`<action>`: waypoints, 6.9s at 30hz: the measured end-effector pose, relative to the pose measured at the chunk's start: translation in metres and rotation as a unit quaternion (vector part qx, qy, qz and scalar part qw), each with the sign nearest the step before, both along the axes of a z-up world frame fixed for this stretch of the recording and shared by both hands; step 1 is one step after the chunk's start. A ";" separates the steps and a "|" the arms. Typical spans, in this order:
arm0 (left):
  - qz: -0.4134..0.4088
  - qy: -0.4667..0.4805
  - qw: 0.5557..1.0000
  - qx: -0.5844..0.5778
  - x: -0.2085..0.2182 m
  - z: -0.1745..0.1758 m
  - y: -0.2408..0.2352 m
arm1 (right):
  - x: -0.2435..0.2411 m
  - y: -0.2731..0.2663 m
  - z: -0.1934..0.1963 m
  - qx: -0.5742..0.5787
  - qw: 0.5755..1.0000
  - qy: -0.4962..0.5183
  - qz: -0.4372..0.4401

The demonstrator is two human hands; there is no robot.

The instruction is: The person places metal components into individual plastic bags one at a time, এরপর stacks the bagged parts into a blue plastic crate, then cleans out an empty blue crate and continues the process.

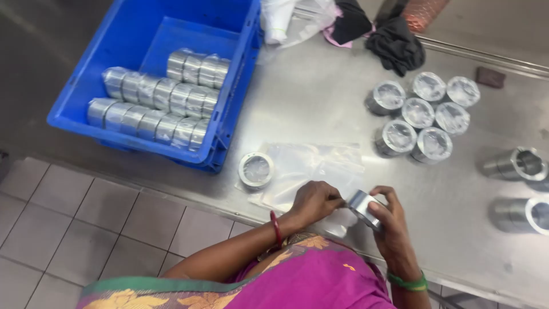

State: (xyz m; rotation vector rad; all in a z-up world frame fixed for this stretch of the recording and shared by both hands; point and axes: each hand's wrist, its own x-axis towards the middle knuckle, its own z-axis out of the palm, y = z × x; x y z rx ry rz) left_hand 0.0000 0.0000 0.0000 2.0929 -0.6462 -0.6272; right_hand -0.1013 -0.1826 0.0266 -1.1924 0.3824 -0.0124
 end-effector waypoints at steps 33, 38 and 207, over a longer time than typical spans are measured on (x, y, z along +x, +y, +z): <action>0.070 0.003 0.997 0.021 -0.032 -0.004 -0.009 | 0.026 -0.025 0.015 -0.167 0.969 0.066 0.169; 0.033 0.011 0.999 0.039 -0.013 -0.014 0.017 | 0.033 -0.018 -0.005 -0.267 0.945 0.120 0.149; 0.066 -0.316 0.926 0.194 0.369 0.050 0.405 | 0.348 0.153 0.033 -0.656 0.727 -0.203 -0.012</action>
